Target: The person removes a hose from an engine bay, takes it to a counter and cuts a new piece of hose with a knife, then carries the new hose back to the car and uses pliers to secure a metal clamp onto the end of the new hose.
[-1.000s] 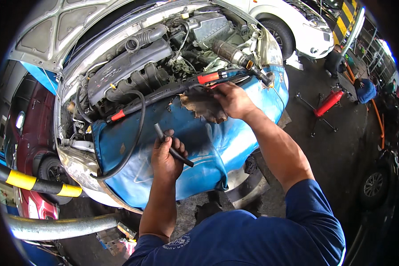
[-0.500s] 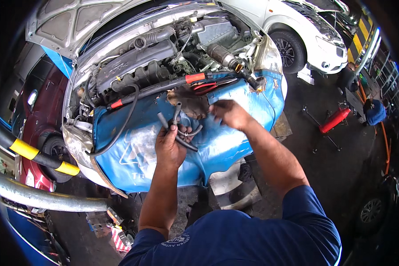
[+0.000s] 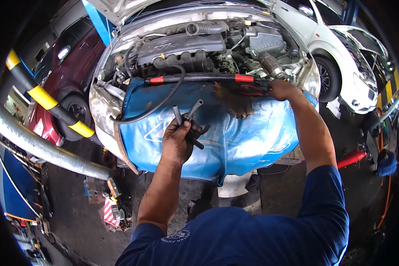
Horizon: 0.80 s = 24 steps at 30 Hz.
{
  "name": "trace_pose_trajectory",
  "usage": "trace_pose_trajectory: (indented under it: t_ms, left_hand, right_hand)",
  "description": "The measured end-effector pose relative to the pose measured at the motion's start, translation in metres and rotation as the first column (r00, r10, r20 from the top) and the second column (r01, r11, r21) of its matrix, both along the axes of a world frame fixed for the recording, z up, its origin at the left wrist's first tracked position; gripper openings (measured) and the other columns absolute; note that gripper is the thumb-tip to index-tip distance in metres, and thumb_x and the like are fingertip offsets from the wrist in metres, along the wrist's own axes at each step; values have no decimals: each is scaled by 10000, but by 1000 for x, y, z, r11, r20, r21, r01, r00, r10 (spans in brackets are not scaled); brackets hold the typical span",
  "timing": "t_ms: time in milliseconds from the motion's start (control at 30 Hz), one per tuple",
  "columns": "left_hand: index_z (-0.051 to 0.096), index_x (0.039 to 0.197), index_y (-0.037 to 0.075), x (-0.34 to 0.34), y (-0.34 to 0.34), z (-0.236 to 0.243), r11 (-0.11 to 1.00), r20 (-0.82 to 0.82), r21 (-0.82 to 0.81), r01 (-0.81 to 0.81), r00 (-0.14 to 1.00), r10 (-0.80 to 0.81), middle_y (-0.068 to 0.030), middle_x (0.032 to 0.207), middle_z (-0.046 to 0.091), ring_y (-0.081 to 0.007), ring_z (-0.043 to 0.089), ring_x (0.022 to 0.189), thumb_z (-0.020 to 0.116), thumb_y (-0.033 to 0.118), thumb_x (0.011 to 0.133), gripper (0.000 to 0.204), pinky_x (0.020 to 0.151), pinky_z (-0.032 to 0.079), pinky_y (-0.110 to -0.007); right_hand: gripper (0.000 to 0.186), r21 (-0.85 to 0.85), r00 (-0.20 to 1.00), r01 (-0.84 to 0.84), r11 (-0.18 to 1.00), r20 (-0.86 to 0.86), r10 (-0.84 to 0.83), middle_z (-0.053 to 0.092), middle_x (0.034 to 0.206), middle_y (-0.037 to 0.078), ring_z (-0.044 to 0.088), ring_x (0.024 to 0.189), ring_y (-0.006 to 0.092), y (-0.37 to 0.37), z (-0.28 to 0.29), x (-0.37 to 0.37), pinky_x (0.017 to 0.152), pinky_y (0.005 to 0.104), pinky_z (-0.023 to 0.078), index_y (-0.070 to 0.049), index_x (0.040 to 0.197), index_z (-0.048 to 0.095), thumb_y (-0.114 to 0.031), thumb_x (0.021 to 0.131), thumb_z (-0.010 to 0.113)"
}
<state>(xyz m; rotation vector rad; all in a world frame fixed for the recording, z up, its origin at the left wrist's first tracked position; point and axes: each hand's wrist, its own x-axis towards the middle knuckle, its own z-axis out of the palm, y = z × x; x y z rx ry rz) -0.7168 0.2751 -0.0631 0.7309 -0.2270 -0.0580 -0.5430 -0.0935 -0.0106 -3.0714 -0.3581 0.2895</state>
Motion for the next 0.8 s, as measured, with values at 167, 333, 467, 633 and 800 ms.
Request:
trace_pose_trajectory:
  t_ms: [167, 333, 467, 633, 800]
  left_hand:
    - [593, 1050, 69, 3, 5, 1, 998, 20, 12, -64, 998, 63, -61, 890, 632, -225, 635, 820, 637, 127, 893, 172, 828, 510, -454]
    - [590, 1043, 100, 3, -12, 6, 999, -29, -12, 40, 999, -40, -52, 892, 627, -212, 636, 826, 647, 169, 890, 177, 761, 543, -472]
    - [593, 1066, 130, 3, -41, -1, 991, -15, -34, 130, 991, -130, -42, 949, 627, -207, 640, 839, 656, 156, 885, 193, 736, 556, -485]
    - [555, 1161, 49, -15, -89, -3, 959, 139, 278, 54, 986, -96, -92, 948, 613, -204, 633, 891, 612, 122, 919, 259, 760, 577, -443]
    - [546, 1176, -16, -27, -130, -18, 872, 393, 486, 49, 879, -269, -130, 1030, 640, -175, 636, 894, 625, 112, 914, 302, 754, 558, -345]
  right_hand:
    - [235, 159, 932, -113, 981, 358, 50, 669, 914, 183, 644, 896, 345, -5, 17, -50, 801, 418, 495, -15, 916, 649, -174, 749, 697]
    - [209, 677, 920, -103, 729, 344, -190, 676, 830, 121, 651, 764, 203, -37, 22, -110, 723, 333, 508, -13, 975, 640, -67, 781, 699]
    - [269, 938, 796, -236, 252, 336, -504, 633, 860, 33, 586, 793, 109, -86, 23, -161, 732, 254, 491, -31, 1071, 607, -5, 816, 687]
    - [183, 858, 930, 49, -512, -226, -290, 576, 778, 62, 594, 704, 200, -84, -40, -231, 610, 302, 481, -25, 1005, 585, -25, 826, 550]
    - [240, 971, 942, 236, 44, -217, -258, 582, 687, 7, 515, 608, 88, 12, -24, -281, 580, 265, 447, 6, 998, 657, -199, 877, 685]
